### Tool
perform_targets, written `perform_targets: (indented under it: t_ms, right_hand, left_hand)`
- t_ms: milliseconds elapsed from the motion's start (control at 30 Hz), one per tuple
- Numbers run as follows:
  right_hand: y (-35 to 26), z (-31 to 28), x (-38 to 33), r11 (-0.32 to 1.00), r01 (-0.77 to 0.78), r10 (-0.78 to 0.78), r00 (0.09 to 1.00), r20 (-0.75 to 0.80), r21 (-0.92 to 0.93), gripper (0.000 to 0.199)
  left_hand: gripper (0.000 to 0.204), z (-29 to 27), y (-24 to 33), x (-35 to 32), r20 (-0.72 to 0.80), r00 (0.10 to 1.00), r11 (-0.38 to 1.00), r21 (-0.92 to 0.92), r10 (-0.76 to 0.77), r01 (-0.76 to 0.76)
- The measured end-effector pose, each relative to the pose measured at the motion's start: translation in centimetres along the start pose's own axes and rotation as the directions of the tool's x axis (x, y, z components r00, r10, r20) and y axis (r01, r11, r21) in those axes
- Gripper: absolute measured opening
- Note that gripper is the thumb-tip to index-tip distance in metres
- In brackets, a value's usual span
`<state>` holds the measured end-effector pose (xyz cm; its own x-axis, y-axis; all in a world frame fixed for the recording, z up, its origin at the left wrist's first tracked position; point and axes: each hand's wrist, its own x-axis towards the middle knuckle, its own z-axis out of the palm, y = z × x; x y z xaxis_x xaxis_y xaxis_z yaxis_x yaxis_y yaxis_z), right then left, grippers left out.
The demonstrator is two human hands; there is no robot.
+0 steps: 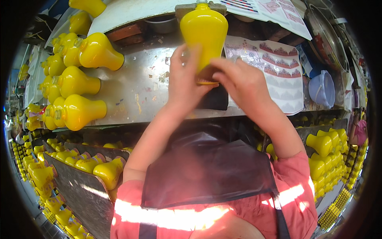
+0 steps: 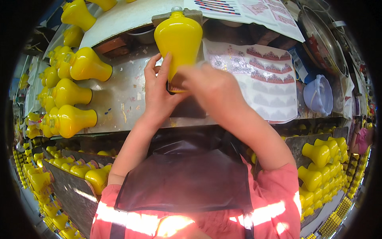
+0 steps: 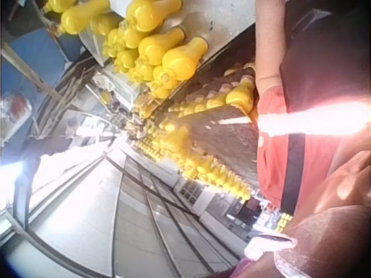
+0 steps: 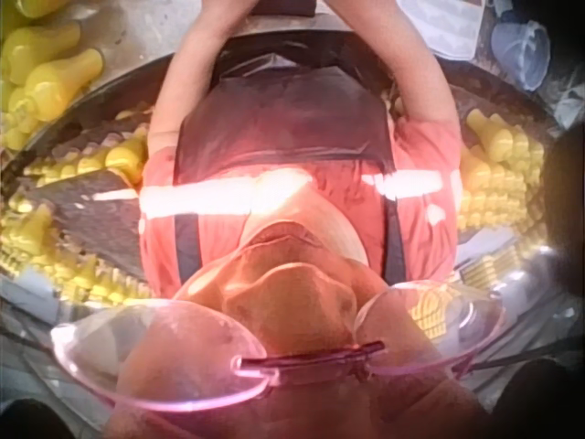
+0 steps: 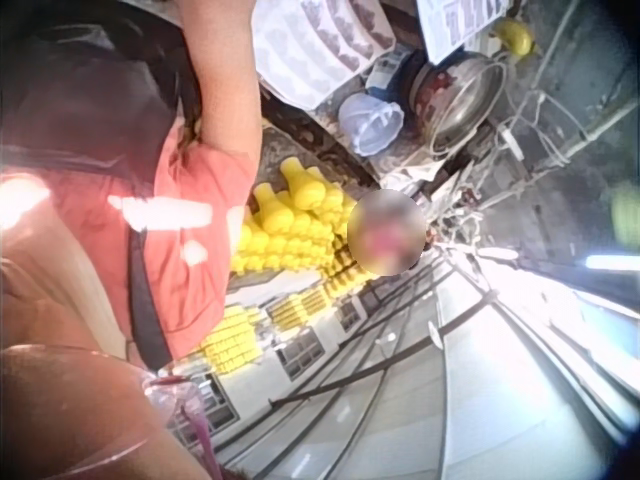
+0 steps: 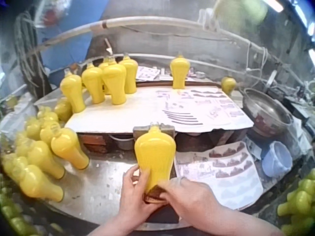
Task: The person applies decorative stickers to yellow ceramic vases one at a time. They peel stickers from a sheet, place them on the vase body, and smooth them with a cloth. The vases are handled individually and set aside after decoration.
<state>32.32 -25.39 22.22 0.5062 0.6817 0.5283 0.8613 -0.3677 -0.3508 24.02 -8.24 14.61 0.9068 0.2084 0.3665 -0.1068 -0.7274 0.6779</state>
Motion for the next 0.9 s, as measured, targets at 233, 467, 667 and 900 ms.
perform_targets:
  t_ms: [233,467,667,900]
  right_hand:
    - [-0.1,1.2,-1.7,0.949,0.302,-0.291,0.95,-0.115,0.089,0.024]
    - [0.3,1.5,-1.7,0.97,-0.189,0.218,0.954,-0.207,0.155,0.035]
    - [-0.5,2.4,-4.4,0.901,-0.1,0.153,0.984,-0.094,0.422,0.027]
    - [-1.0,3.0,-4.6,0.963,0.196,-0.145,0.955,-0.259,0.183,0.036]
  left_hand:
    - [0.108,0.2,-1.7,-0.2,-0.031,0.996,0.988,-0.122,0.088,-0.091]
    - [0.102,-0.9,-1.5,-0.2,0.112,0.991,0.988,-0.14,0.077,-0.061]
    - [0.102,-0.8,-1.6,-0.1,0.13,0.989,0.989,-0.138,0.074,-0.056]
    - [0.099,-0.3,-2.2,-0.4,0.067,0.998,0.989,-0.151,0.019,-0.009]
